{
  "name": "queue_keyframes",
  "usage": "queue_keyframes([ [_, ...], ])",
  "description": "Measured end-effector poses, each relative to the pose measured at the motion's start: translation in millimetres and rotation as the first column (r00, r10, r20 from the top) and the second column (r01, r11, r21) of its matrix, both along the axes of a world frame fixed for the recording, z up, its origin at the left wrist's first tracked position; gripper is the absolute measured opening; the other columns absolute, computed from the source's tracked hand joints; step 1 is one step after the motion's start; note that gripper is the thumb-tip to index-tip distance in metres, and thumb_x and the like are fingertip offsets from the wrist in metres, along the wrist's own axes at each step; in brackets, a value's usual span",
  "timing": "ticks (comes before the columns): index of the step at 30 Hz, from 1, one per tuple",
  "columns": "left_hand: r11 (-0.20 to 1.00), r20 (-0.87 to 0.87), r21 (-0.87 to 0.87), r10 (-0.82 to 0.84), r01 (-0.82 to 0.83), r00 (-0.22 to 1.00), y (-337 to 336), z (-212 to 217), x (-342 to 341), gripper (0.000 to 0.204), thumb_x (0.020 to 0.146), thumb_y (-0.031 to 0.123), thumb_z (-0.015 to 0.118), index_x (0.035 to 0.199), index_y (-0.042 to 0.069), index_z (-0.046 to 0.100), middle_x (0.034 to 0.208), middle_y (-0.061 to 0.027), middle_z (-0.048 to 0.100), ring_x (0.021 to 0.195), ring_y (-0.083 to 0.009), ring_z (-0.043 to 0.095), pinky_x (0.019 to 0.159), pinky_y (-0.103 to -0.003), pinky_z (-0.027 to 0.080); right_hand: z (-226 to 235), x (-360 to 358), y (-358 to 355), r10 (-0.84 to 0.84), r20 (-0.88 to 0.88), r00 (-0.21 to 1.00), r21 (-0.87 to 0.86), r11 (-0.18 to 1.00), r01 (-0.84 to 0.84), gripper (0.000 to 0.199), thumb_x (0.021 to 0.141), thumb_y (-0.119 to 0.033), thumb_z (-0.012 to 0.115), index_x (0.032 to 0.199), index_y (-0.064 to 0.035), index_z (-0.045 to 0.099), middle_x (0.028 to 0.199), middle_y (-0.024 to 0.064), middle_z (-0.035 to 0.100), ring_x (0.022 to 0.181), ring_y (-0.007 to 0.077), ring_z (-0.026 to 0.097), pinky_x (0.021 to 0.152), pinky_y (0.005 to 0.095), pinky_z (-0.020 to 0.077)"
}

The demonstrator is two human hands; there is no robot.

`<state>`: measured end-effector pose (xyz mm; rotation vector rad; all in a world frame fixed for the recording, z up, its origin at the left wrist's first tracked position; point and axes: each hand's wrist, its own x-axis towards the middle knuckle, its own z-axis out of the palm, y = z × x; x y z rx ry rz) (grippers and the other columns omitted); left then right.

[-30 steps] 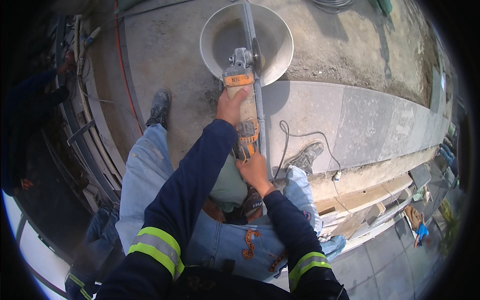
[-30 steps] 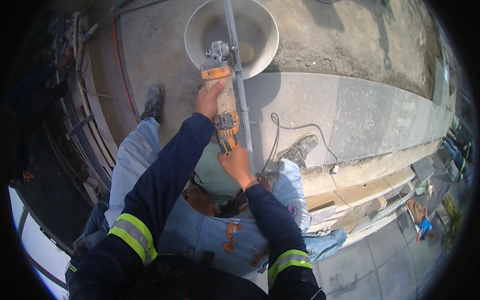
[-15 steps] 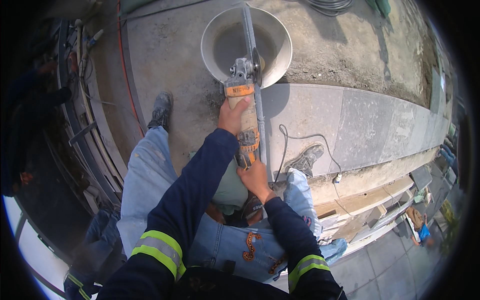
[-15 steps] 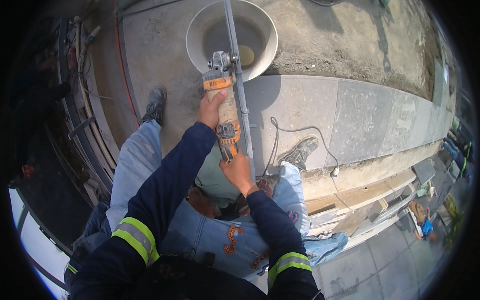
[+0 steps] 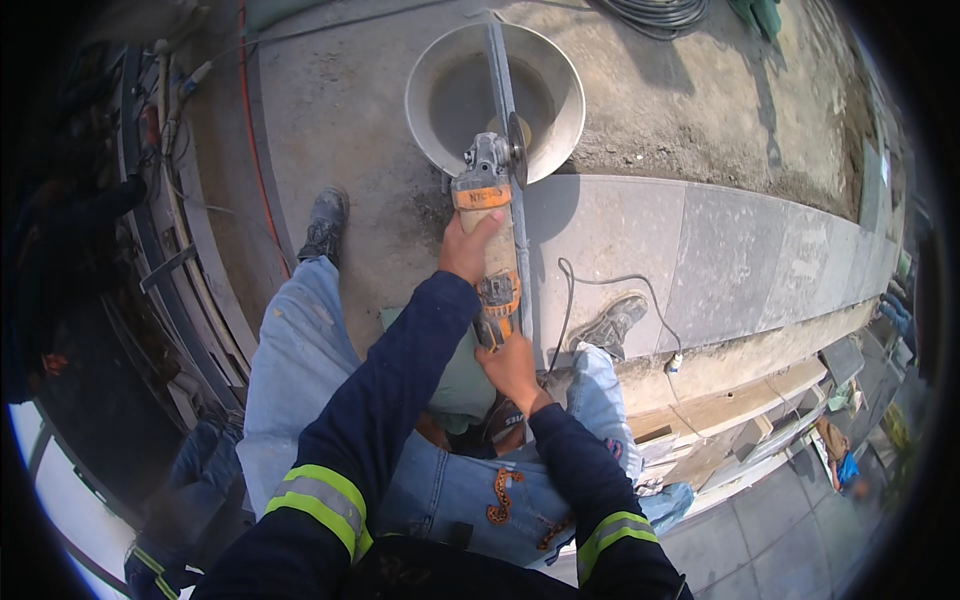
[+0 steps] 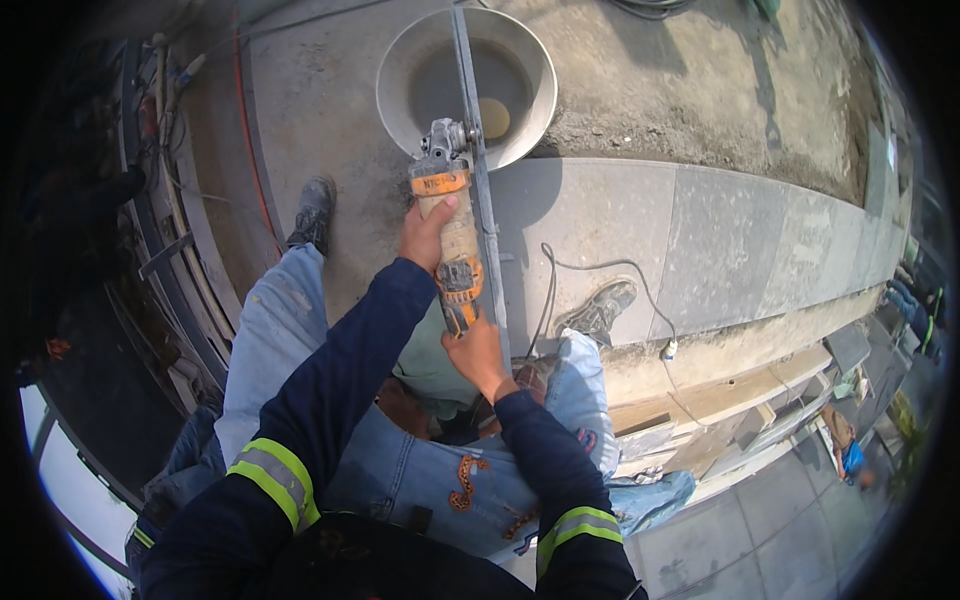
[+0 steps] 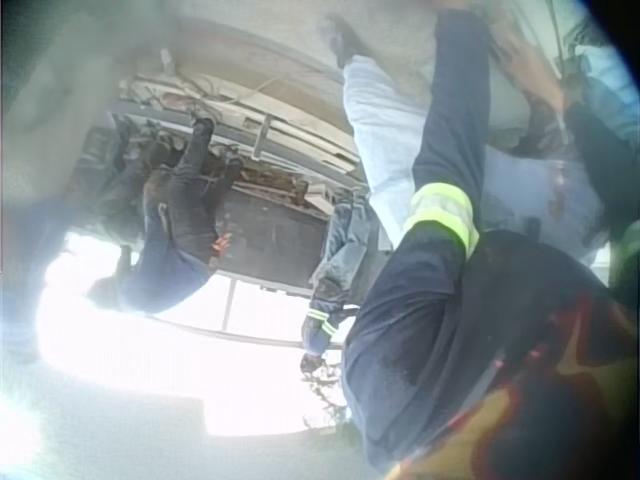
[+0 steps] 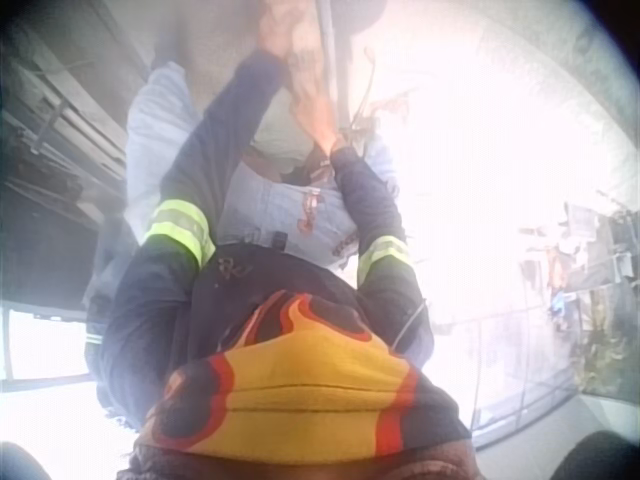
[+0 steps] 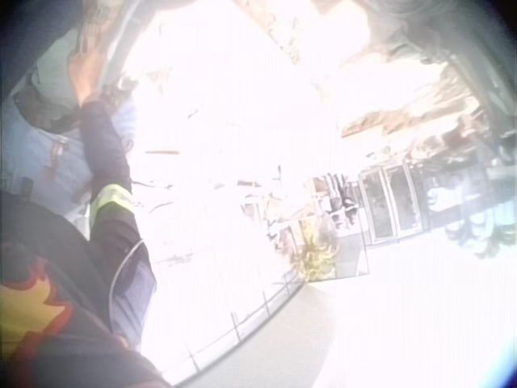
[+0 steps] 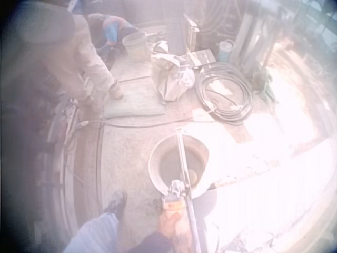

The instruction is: The person uses an angle grinder to cut a long metal rod placed over a bucket. A coworker assists by holding the rod steady. The person completes the cut and hands the rod to the coworker.

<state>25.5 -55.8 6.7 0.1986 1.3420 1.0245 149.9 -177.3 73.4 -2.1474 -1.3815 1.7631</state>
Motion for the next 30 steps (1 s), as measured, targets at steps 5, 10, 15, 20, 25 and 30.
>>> queue_keyframes([
  [5, 1.000, 0.018, 0.017, 0.009, -0.009, 1.000, -1, 1, 3, 0.045, 0.094, 0.029, 0.070, 0.124, -0.001, 0.058, 0.096, -0.0118, 0.068, 0.075, -0.0208, 0.069, 0.066, -0.035, 0.057, 0, 2, -1, 0.006, -0.010, 1.000, -0.025, 1.000, -0.006, 0.049, 0.078, -0.014, 0.075, 0.118, 0.0080, 0.057, 0.100, 0.0322, 0.070, 0.101, 0.0497, 0.065, 0.086, 0.0492, 0.0550],
  [10, 0.999, -0.005, 0.034, -0.014, 0.014, 1.000, 2, -2, -1, 0.046, 0.093, 0.031, 0.071, 0.125, -0.001, 0.057, 0.095, -0.0112, 0.067, 0.073, -0.0209, 0.068, 0.066, -0.035, 0.057, -5, 2, 0, 0.006, -0.021, 1.000, -0.039, 0.999, -0.007, 0.049, 0.078, -0.014, 0.075, 0.118, 0.0079, 0.057, 0.100, 0.0320, 0.070, 0.101, 0.0499, 0.065, 0.086, 0.0492, 0.0548],
  [15, 0.999, 0.074, -0.024, 0.029, -0.028, 0.997, 6, 4, -1, 0.048, 0.091, 0.025, 0.075, 0.128, -0.001, 0.058, 0.111, -0.0093, 0.069, 0.093, -0.0169, 0.068, 0.084, -0.031, 0.054, -3, 2, 5, 0.004, -0.013, 1.000, -0.037, 0.999, -0.004, 0.050, 0.078, -0.014, 0.075, 0.119, 0.0085, 0.057, 0.100, 0.0324, 0.070, 0.101, 0.0501, 0.065, 0.086, 0.0493, 0.0548],
  [20, 1.000, 0.069, -0.009, 0.025, -0.024, 0.997, 9, 1, -2, 0.049, 0.092, 0.027, 0.074, 0.128, 0.000, 0.057, 0.107, -0.0102, 0.069, 0.088, -0.0183, 0.068, 0.078, -0.033, 0.056, 2, -1, 13, -0.002, -0.006, 1.000, -0.059, 0.998, 0.002, 0.051, 0.078, -0.014, 0.075, 0.119, 0.0085, 0.057, 0.100, 0.0325, 0.070, 0.101, 0.0502, 0.065, 0.086, 0.0494, 0.0548],
  [25, 0.999, 0.015, 0.033, 0.012, -0.013, 1.000, 10, -4, -1, 0.050, 0.092, 0.032, 0.072, 0.128, 0.001, 0.055, 0.098, -0.0123, 0.068, 0.074, -0.0215, 0.069, 0.066, -0.035, 0.058, -5, 0, 9, -0.003, -0.018, 1.000, -0.007, 1.000, 0.003, 0.052, 0.078, -0.015, 0.075, 0.121, 0.0089, 0.056, 0.099, 0.0328, 0.070, 0.100, 0.0504, 0.066, 0.085, 0.0497, 0.0548],
  [30, 0.999, 0.060, -0.013, 0.038, -0.038, 0.997, 14, -1, -3, 0.048, 0.092, 0.025, 0.074, 0.128, 0.000, 0.057, 0.106, -0.0103, 0.069, 0.086, -0.0186, 0.068, 0.077, -0.033, 0.056, -3, -1, 16, 0.028, 0.013, 1.000, -0.077, 0.997, -0.027, 0.054, 0.078, -0.016, 0.075, 0.122, 0.0095, 0.055, 0.098, 0.0334, 0.070, 0.098, 0.0503, 0.066, 0.085, 0.0501, 0.0548],
])
